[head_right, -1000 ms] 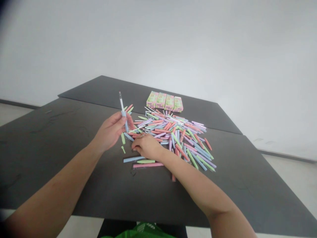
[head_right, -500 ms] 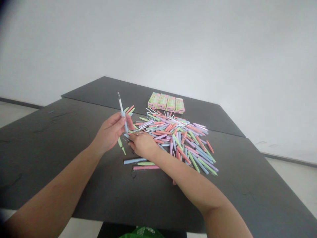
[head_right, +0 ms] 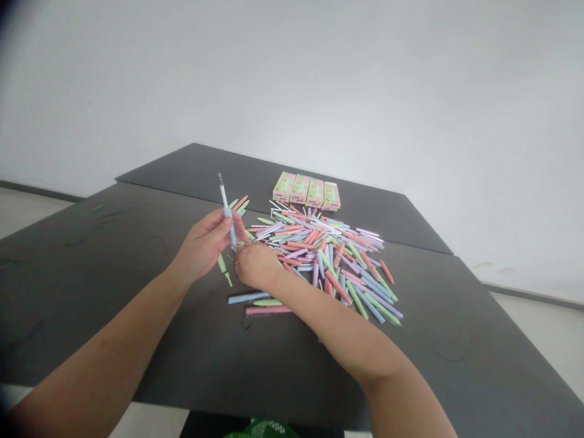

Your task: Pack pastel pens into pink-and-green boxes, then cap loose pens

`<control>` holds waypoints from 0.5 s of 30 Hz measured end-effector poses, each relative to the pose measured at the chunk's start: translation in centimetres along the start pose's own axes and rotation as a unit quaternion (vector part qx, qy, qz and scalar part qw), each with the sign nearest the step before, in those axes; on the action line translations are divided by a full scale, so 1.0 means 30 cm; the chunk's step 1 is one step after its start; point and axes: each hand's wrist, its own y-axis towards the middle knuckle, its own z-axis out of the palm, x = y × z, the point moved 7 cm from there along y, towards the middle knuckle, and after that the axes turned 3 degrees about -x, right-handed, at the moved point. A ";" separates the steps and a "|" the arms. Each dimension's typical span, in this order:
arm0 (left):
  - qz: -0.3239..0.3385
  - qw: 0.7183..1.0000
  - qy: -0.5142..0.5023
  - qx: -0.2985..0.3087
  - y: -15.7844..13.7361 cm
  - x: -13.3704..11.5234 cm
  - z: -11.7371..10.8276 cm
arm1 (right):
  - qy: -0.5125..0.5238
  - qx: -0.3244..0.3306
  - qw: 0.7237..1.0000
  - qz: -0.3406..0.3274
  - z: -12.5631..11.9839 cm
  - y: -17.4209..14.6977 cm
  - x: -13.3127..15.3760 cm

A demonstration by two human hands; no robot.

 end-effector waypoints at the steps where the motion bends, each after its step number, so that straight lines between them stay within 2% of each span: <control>1: 0.000 1.000 0.007 0.001 0.000 0.003 -0.001 | 0.014 -0.007 1.000 -0.001 -0.010 -0.007 -0.007; 4: 0.000 0.999 0.032 0.009 -0.002 0.013 0.001 | 0.119 -0.064 0.991 0.004 -0.059 -0.043 -0.050; 6: -0.001 0.999 0.047 0.022 -0.006 0.017 0.009 | 0.249 -0.098 0.963 0.022 -0.094 -0.078 -0.102; 10: -0.013 0.995 0.079 0.061 -0.027 0.017 0.053 | 0.501 -0.143 0.845 0.120 -0.140 -0.159 -0.230; 12: -0.019 0.992 0.092 0.087 -0.043 0.012 0.086 | 0.562 -0.170 0.795 0.151 -0.166 -0.197 -0.276; 15: -0.022 0.984 0.120 0.131 -0.069 0.003 0.145 | 0.607 -0.230 0.743 0.161 -0.217 -0.242 -0.319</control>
